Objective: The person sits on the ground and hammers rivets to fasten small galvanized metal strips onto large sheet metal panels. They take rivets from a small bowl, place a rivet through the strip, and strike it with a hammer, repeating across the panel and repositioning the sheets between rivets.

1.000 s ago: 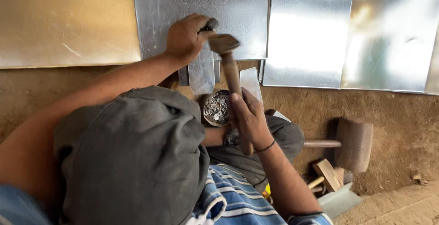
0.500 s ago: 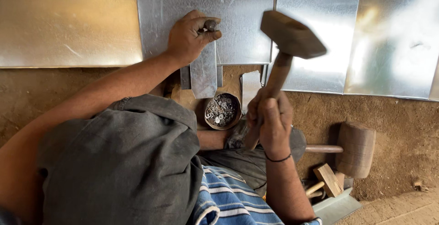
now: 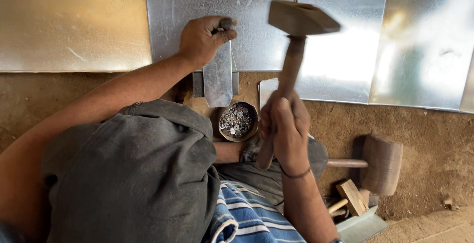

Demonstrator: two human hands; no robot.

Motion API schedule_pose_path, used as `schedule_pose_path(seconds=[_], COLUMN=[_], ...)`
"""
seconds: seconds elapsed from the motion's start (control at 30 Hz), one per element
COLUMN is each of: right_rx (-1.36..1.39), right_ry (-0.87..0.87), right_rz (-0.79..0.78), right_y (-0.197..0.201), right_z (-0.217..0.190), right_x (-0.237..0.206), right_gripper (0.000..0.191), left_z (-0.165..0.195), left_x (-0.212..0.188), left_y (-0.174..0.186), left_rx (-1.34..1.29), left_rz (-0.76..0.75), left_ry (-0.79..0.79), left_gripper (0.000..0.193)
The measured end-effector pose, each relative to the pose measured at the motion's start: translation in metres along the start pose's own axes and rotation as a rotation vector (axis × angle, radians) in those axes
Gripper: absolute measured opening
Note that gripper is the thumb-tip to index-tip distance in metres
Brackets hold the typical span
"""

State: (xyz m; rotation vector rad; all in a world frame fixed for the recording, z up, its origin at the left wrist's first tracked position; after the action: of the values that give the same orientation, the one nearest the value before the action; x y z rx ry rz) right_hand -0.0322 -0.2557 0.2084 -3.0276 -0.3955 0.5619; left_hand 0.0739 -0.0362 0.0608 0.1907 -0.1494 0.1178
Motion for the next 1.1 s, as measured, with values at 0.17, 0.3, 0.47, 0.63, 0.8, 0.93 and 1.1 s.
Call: schedule_pose_path(seconds=[0.17, 0.3, 0.47, 0.63, 0.8, 0.93, 1.1], right_rx=[-0.253, -0.314, -0.171, -0.239, 0.006, -0.262, -0.019], right_ry=[0.301, -0.277, -0.044, -0.197, -0.234, -0.158, 0.829], right_rz=[-0.018, -0.024, 0.070, -0.028, 0.040, 0.127, 0.086], right_y=[-0.007, 0.006, 0.009, 0.001, 0.000, 0.014, 0.047], right_z=[-0.023, 0.038, 0.034, 0.048, 0.085, 0.045, -0.140], right_x=[0.009, 0.034, 0.032, 0.014, -0.004, 0.008, -0.020], right_gripper=[0.037, 0.032, 0.028, 0.029, 0.029, 0.030, 0.028], left_z=[0.018, 0.028, 0.029, 0.032, 0.045, 0.046, 0.044], left_x=[0.000, 0.000, 0.002, 0.005, -0.023, -0.040, -0.031], left_y=[-0.008, -0.005, -0.002, 0.013, 0.024, 0.024, 0.028], left_rx=[0.380, 0.481, 0.467, 0.172, 0.698, 0.903, 0.873], left_rz=[-0.108, -0.116, -0.118, -0.101, -0.373, -0.607, -0.533], left_ry=[-0.137, -0.141, -0.147, -0.072, -0.047, -0.045, -0.095], left_gripper=[0.030, 0.030, 0.026, 0.023, 0.036, 0.052, 0.047])
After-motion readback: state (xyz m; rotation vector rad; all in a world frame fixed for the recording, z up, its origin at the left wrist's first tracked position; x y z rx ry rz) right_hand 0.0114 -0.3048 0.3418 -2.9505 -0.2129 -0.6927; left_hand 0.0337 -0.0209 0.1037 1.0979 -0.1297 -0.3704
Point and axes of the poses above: each hand's wrist, its own x-axis towards the middle knuckle, its own y-axis out of the back of the hand, z = x × y, the point moved 7 cm from there along x, towards the middle knuckle, and after that the axes turned 5 degrees about -y, right-handed, at the moved point
